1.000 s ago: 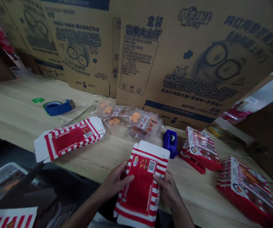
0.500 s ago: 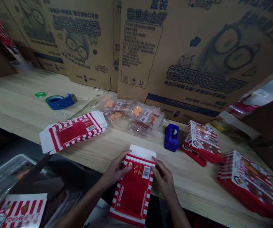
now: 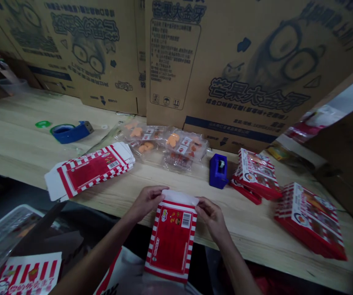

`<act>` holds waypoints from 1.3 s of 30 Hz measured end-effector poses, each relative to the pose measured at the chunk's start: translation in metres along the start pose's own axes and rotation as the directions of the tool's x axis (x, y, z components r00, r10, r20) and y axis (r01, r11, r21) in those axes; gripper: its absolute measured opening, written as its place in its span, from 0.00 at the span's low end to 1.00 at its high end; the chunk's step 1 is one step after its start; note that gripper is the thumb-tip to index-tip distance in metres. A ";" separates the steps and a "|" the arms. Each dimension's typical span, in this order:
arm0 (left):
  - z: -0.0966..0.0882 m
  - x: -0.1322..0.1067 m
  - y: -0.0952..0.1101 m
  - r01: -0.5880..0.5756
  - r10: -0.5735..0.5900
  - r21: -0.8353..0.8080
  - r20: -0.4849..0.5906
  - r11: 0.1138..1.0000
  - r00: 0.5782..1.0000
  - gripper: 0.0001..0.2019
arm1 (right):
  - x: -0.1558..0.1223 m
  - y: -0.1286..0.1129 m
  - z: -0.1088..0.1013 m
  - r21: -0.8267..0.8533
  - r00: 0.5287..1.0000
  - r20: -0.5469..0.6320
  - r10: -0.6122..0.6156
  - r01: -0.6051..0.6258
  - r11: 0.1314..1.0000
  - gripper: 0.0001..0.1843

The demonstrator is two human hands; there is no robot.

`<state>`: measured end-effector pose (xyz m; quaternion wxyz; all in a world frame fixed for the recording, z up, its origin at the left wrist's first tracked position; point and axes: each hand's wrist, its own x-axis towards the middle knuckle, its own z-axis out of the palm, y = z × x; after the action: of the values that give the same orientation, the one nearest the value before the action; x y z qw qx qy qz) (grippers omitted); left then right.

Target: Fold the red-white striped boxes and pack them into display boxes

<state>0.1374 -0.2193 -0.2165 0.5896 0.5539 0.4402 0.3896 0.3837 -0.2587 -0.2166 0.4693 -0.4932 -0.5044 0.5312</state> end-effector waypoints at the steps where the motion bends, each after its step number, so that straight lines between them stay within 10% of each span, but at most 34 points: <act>1: -0.001 -0.001 -0.002 -0.051 0.053 0.105 -0.019 0.993 0.998 0.18 | -0.001 0.001 -0.001 -0.038 0.999 -0.006 -0.035 0.034 0.999 0.12; 6: -0.003 -0.009 -0.002 -0.239 0.268 0.398 -0.017 0.886 0.963 0.11 | -0.007 0.004 0.001 -0.187 0.979 -0.018 -0.205 0.198 0.962 0.09; 26: 0.005 -0.003 0.015 -0.293 0.294 0.497 0.079 0.817 0.953 0.09 | 0.002 -0.018 0.009 -0.324 0.996 -0.030 -0.088 0.074 0.943 0.06; 35: -0.001 -0.020 -0.012 -0.608 0.675 0.652 0.195 0.452 0.711 0.05 | -0.021 0.015 0.010 -0.328 0.911 0.047 -0.410 0.402 0.855 0.05; 39: 0.005 -0.023 -0.015 -0.603 0.674 0.625 0.162 0.495 0.721 0.05 | -0.029 0.020 0.017 -0.287 0.922 -0.009 -0.387 0.369 0.884 0.04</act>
<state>0.1348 -0.2441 -0.2296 0.1537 0.8210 0.3381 0.4337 0.3687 -0.2899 -0.2352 0.5058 -0.4642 -0.6448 0.3361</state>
